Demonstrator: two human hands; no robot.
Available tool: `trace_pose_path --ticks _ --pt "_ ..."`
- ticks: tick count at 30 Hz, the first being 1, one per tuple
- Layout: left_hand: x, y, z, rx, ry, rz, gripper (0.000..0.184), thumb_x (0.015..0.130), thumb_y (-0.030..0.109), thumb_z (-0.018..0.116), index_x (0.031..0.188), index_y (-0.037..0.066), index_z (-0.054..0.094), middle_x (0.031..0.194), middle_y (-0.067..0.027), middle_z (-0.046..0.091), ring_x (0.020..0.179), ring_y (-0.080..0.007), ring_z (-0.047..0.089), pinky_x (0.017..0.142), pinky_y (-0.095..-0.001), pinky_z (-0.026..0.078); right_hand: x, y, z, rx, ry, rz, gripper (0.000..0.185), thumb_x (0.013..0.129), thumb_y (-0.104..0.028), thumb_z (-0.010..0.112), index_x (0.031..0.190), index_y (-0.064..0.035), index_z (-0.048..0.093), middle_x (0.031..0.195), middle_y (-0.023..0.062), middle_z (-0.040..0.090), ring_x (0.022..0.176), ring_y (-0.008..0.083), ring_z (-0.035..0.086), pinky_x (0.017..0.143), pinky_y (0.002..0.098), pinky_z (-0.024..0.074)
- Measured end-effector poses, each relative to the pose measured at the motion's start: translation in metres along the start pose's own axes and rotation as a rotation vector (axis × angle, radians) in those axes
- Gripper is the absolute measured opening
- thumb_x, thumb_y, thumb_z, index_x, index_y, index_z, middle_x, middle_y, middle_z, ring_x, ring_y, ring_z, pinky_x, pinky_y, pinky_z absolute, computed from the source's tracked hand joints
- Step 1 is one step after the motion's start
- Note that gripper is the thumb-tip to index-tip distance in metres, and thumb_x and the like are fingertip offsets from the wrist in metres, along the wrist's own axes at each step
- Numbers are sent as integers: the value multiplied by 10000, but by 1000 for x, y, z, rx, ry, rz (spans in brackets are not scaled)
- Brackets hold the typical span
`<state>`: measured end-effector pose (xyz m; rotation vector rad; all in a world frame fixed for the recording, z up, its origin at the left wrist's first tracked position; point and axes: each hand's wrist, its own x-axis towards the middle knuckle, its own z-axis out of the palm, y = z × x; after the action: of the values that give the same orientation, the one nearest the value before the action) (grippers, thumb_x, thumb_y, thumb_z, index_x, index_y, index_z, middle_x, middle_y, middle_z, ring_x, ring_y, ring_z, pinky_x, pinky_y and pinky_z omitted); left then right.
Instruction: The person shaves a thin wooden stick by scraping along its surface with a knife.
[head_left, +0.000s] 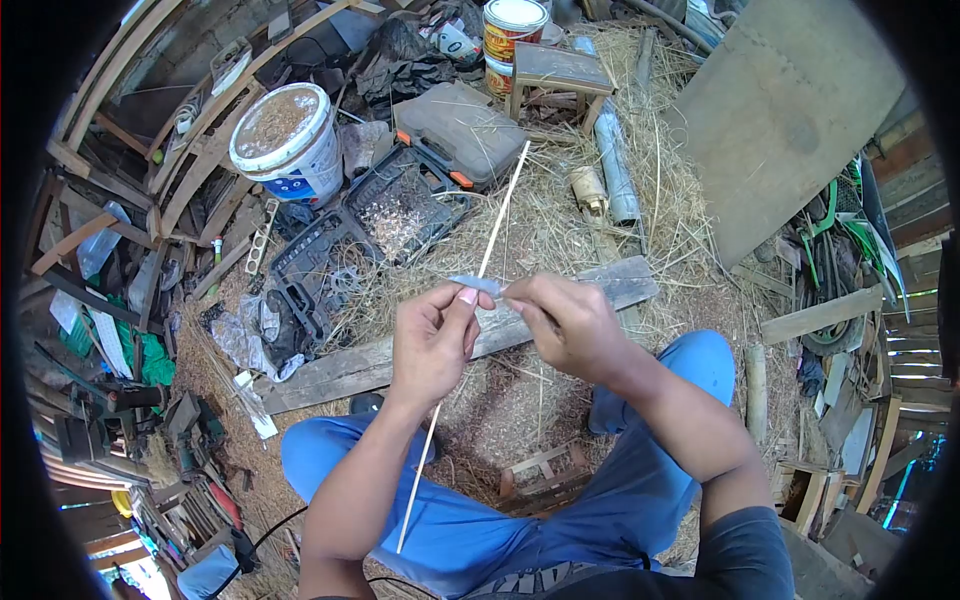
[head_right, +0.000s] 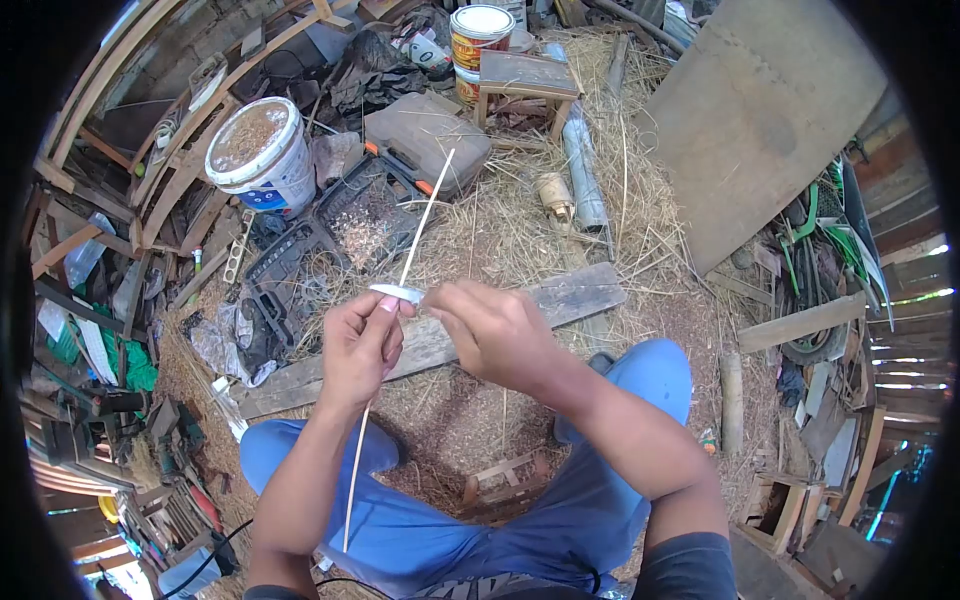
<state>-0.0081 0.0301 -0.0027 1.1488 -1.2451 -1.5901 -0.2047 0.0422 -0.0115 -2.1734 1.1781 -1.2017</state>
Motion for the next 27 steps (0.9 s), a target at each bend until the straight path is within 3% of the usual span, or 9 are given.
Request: trace_pose_path --ticks 1,3,10,14,16,18,20,22,27 --pt "-2 0 -1 39 -18 -1 266 1065 189 532 959 -20 658 531 42 437 429 -34 346 405 -225 241 3 3 -4 1 1 4 121 916 36 645 1035 22 655 849 153 691 716 267 696 632 359 535" --pt "-6 3 1 51 -36 4 265 1064 188 534 946 -15 657 529 43 439 429 -32 347 407 -226 240 11 11 -14 13 123 233 86 919 -26 651 1004 -21 658 799 157 671 699 329 691 581 410 529" --pt "-4 -3 -2 83 15 15 253 1057 179 545 926 -4 661 529 55 445 430 -27 347 411 -227 242 4 0 -4 77 -8 56 55 928 -42 643 980 -24 645 795 180 674 663 310 689 584 411 536" --pt "-7 0 1 104 -19 23 245 1054 168 549 928 -5 666 531 56 449 434 -23 348 412 -226 242 15 10 -19 79 83 271 70 930 -44 642 997 -24 643 797 173 673 671 340 683 601 421 529" --pt "-6 -2 -1 122 13 -9 234 1049 149 549 934 2 691 558 76 455 480 -9 360 438 -232 239 7 5 -9 18 45 209 67 931 -44 642 993 -20 640 786 166 664 666 340 680 598 424 519" --pt "-4 -3 -1 123 22 11 234 1048 153 555 932 2 692 561 73 460 484 -9 364 440 -232 240 2 1 5 120 57 -59 90 891 35 645 980 25 651 781 151 665 617 181 640 528 321 476" --pt "-6 -2 -2 129 26 17 235 1046 156 561 930 2 694 564 71 465 489 -9 368 443 -232 240 5 5 -7 103 3 15 89 896 30 641 985 30 652 768 147 666 601 177 632 523 325 473" --pt "-7 1 -1 142 -19 36 236 1046 159 564 929 4 698 571 67 476 495 -8 380 449 -229 247 14 19 -16 32 159 163 96 904 23 635 996 31 660 739 136 656 568 186 611 518 335 472" --pt "-6 -1 -2 166 12 55 251 1050 173 560 921 0 689 551 67 458 470 -11 365 437 -228 241 1 2 -1 108 40 -2 109 900 40 638 1006 32 661 761 138 681 618 219 670 533 339 492"
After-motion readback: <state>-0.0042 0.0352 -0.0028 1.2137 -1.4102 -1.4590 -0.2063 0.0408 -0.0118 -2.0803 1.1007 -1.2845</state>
